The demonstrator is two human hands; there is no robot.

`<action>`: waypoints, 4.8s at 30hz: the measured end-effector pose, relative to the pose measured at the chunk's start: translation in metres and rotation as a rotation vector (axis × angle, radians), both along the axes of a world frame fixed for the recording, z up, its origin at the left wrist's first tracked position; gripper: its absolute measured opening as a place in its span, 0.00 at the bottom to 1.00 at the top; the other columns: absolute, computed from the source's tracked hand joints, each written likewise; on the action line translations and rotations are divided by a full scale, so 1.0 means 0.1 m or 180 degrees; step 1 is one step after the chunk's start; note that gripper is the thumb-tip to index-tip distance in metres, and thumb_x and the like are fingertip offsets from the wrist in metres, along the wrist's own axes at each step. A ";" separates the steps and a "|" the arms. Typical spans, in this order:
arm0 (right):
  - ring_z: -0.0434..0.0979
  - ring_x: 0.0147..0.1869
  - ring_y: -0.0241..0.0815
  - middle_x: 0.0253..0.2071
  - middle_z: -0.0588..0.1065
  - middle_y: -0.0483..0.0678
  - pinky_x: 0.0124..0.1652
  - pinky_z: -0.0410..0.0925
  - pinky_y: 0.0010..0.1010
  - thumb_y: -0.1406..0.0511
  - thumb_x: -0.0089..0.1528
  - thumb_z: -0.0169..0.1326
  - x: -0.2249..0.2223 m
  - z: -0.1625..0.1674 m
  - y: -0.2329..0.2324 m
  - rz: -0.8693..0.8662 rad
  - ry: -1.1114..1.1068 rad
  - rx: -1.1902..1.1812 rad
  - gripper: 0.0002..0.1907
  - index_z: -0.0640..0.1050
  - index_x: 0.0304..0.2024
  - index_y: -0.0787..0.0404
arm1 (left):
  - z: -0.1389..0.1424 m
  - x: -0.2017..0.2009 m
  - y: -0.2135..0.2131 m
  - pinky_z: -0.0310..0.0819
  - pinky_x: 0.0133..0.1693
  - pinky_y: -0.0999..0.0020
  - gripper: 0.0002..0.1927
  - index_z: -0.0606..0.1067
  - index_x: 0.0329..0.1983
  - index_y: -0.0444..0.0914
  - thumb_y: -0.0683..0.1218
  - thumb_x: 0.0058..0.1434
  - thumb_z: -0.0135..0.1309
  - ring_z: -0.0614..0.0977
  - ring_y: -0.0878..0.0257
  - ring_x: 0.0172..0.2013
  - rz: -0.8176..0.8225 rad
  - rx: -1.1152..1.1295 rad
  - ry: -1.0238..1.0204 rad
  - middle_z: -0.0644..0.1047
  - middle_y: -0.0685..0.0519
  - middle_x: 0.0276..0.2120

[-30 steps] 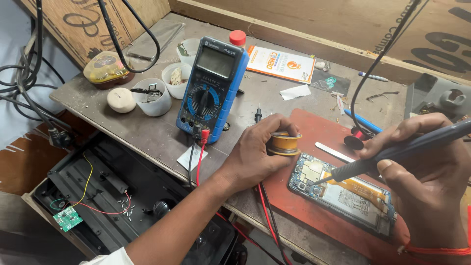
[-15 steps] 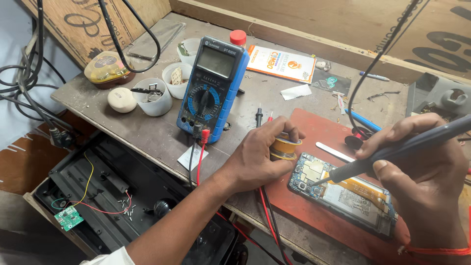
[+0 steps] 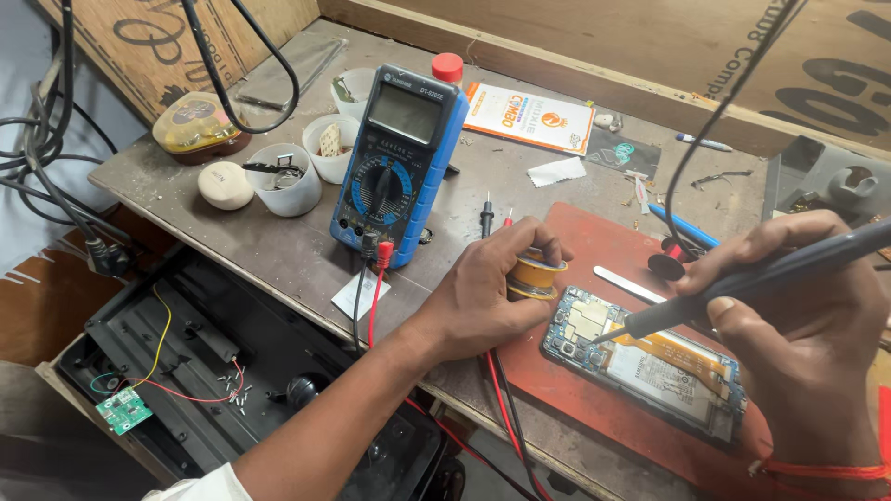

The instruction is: The person uses a multimeter to test points on a disassembled mobile phone motherboard, then uses a soldering iron and solder to rework connections on the board. The person also uses tweezers to adjust small components on the motherboard.

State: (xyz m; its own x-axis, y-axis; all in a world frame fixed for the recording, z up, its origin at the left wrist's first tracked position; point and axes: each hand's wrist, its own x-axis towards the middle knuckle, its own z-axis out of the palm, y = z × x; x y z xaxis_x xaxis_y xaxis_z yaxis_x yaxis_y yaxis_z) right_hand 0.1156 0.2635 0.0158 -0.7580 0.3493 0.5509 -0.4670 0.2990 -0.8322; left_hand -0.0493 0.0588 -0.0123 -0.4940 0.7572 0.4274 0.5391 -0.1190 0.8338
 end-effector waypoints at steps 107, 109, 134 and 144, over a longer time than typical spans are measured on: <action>0.79 0.43 0.43 0.36 0.73 0.54 0.54 0.77 0.38 0.81 0.57 0.48 0.06 -0.04 0.01 -0.0102 0.0065 0.0069 0.19 0.64 0.48 0.62 | -0.05 0.09 0.00 0.78 0.46 0.69 0.22 0.73 0.50 0.39 0.37 0.51 0.59 0.82 0.67 0.40 -0.0054 -0.0008 -0.0025 0.79 0.54 0.37; 0.79 0.43 0.43 0.36 0.73 0.53 0.54 0.78 0.38 0.81 0.57 0.47 0.06 -0.03 0.01 -0.0119 0.0090 0.0119 0.18 0.64 0.47 0.62 | -0.04 0.09 0.00 0.78 0.45 0.69 0.22 0.73 0.50 0.39 0.37 0.50 0.59 0.82 0.67 0.39 -0.0073 -0.0032 -0.0089 0.79 0.54 0.36; 0.80 0.42 0.45 0.41 0.76 0.61 0.42 0.76 0.33 0.80 0.66 0.50 0.08 -0.01 0.02 -0.0220 0.0301 0.0128 0.17 0.62 0.51 0.61 | -0.03 0.11 0.01 0.78 0.46 0.70 0.22 0.74 0.50 0.38 0.37 0.51 0.60 0.82 0.68 0.40 -0.0096 -0.0002 -0.0089 0.79 0.55 0.38; 0.75 0.37 0.43 0.45 0.75 0.64 0.42 0.73 0.31 0.79 0.71 0.50 0.12 -0.18 0.17 -0.0142 0.0498 -0.0087 0.15 0.62 0.53 0.61 | -0.03 0.09 0.02 0.80 0.45 0.69 0.22 0.75 0.50 0.39 0.38 0.50 0.60 0.83 0.68 0.41 -0.0063 -0.0080 -0.0053 0.80 0.55 0.39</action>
